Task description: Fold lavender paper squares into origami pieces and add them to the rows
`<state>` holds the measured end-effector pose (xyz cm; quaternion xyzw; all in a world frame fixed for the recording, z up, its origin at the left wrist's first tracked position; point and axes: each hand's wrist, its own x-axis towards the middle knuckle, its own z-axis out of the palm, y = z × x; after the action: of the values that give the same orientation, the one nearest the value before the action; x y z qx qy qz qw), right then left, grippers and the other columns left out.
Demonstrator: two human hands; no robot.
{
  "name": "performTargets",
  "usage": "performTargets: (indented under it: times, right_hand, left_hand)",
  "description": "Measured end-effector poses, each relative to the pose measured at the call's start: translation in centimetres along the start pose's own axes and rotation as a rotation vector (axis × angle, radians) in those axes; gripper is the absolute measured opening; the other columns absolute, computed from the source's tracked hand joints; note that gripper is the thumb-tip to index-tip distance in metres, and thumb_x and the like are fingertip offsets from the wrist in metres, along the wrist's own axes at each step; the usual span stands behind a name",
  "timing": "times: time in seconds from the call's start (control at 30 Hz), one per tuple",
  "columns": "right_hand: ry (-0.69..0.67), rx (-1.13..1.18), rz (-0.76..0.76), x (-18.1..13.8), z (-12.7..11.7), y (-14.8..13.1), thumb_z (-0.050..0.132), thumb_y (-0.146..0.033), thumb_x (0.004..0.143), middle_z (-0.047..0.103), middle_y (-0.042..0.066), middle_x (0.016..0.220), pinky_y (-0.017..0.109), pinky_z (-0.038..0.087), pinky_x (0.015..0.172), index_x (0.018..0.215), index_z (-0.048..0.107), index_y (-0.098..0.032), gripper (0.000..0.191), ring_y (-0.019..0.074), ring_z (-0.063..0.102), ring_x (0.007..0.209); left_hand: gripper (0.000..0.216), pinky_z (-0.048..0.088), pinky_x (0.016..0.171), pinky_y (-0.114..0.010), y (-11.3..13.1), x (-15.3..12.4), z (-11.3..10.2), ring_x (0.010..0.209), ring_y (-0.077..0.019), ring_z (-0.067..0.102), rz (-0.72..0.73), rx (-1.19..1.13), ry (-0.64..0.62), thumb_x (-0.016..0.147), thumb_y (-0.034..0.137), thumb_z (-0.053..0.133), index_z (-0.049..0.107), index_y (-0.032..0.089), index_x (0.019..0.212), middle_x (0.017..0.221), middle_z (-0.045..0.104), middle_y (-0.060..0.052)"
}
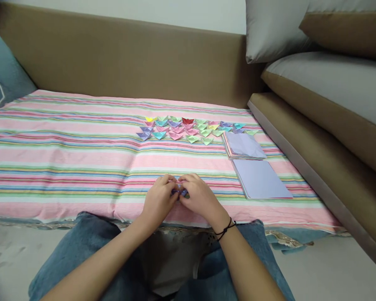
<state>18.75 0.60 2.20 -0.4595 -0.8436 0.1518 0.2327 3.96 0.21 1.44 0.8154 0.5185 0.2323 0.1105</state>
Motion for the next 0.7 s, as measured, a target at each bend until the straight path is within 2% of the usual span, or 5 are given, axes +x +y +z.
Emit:
performTargets:
  times: [0.3, 0.43, 0.57, 0.63, 0.7]
  right_hand:
    - [-0.01, -0.003, 0.037, 0.3, 0.1, -0.3, 0.054, -0.006, 0.071, 0.063, 0.008, 0.099, 0.039, 0.044, 0.089, 0.078, 0.065, -0.017, 0.017, 0.0223, 0.053, 0.101]
    - [-0.019, -0.003, 0.057, 0.5, 0.0, -0.3, 0.054, -0.005, 0.071, 0.064, 0.007, 0.098, 0.038, 0.043, 0.089, 0.072, 0.065, -0.018, 0.017, 0.0219, 0.053, 0.1]
    - [-0.024, -0.015, 0.075, 0.6, -0.1, -0.5, 0.054, -0.005, 0.071, 0.064, 0.007, 0.096, 0.036, 0.044, 0.088, 0.065, 0.063, -0.018, 0.017, 0.0213, 0.053, 0.1]
    - [-0.025, -0.023, 0.085, 0.7, -0.2, -0.7, 0.052, -0.004, 0.071, 0.064, 0.007, 0.095, 0.036, 0.044, 0.087, 0.065, 0.063, -0.018, 0.018, 0.021, 0.053, 0.099]
    - [-0.014, -0.034, 0.096, 0.7, -0.2, -0.9, 0.051, -0.004, 0.073, 0.064, 0.007, 0.095, 0.036, 0.044, 0.088, 0.067, 0.063, -0.017, 0.019, 0.0205, 0.053, 0.099]
  left_hand:
    - [0.015, 0.045, 0.074, -0.037, 0.1, 0.2, 0.3, 0.087, -0.0239, 0.051, 0.026, 0.083, -0.042, 0.079, 0.01, 0.05, 0.064, 0.015, 0.083, 0.091, 0.059, -0.009]
    - [0.015, 0.045, 0.08, -0.037, -0.6, 0.4, -0.4, 0.091, -0.0236, 0.052, 0.013, -0.064, -0.082, 0.074, 0.008, 0.052, 0.062, 0.015, 0.082, 0.094, 0.058, -0.009]
    - [0.027, 0.047, 0.075, -0.03, -1.8, 0.5, -1.6, 0.089, -0.0189, 0.056, 0.001, -0.342, -0.113, 0.072, 0.01, 0.055, 0.056, 0.019, 0.098, 0.096, 0.058, -0.005]
    - [0.025, 0.047, 0.07, -0.029, -2.1, 0.2, -2.4, 0.084, -0.0172, 0.056, -0.018, -0.35, -0.071, 0.075, 0.011, 0.052, 0.052, 0.02, 0.098, 0.093, 0.058, -0.004]
    - [0.021, 0.046, 0.071, -0.029, -2.0, -0.2, -2.9, 0.085, -0.0174, 0.055, 0.045, -0.244, -0.031, 0.077, 0.008, 0.046, 0.052, 0.02, 0.094, 0.093, 0.056, -0.004]
